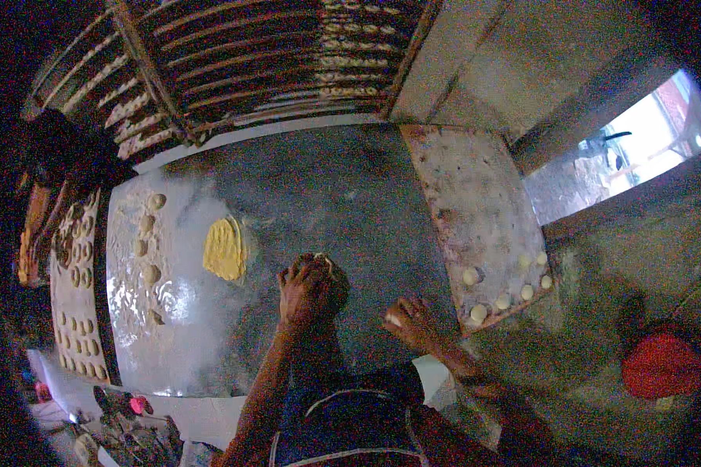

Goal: The person shapes small dough balls into rings by hand and places them on a wooden board. Another person works nearby, also shaping dough and arranging it on trays.

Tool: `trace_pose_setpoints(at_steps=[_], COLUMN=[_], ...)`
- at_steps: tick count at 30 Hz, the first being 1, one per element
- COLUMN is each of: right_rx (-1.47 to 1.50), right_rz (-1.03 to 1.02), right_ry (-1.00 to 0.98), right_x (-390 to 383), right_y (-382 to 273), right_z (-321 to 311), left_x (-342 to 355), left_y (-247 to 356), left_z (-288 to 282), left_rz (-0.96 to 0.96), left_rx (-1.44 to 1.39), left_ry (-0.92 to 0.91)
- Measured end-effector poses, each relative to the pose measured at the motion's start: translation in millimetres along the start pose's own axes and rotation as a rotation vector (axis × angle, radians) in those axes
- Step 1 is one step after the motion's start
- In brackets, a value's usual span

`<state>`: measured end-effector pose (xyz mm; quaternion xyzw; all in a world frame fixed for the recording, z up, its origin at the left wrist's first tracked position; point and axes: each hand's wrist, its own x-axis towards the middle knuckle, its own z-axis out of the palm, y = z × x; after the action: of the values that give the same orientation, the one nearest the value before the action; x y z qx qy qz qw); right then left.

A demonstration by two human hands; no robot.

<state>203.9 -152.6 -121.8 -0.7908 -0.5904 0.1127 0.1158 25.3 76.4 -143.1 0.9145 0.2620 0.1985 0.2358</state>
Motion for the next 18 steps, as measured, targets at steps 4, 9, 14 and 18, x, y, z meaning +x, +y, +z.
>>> trace_pose_setpoints(at_steps=[4, 9, 14, 18], right_rx=[0.028, 0.245, 0.009, 0.099], right_rz=[0.131, 0.005, 0.058, 0.024], right_ry=[0.321, 0.449, 0.636, 0.156], right_x=[100.3, 45.6, 76.0, 28.2], right_y=[-26.2, -27.4, 44.7, -7.0], right_z=[21.0, 68.3, 25.1, -1.7], left_x=[4.0, 10.3, 10.1, 10.4], left_y=[-14.3, -13.4, -7.9, -14.3], left_z=[19.9, 15.0, 22.0, 28.6], left_rz=[-0.07, -0.057, -0.103, -0.065], left_rx=[0.142, 0.092, 0.108, 0.139], left_ry=[-0.022, -0.098, -0.132, -0.051])
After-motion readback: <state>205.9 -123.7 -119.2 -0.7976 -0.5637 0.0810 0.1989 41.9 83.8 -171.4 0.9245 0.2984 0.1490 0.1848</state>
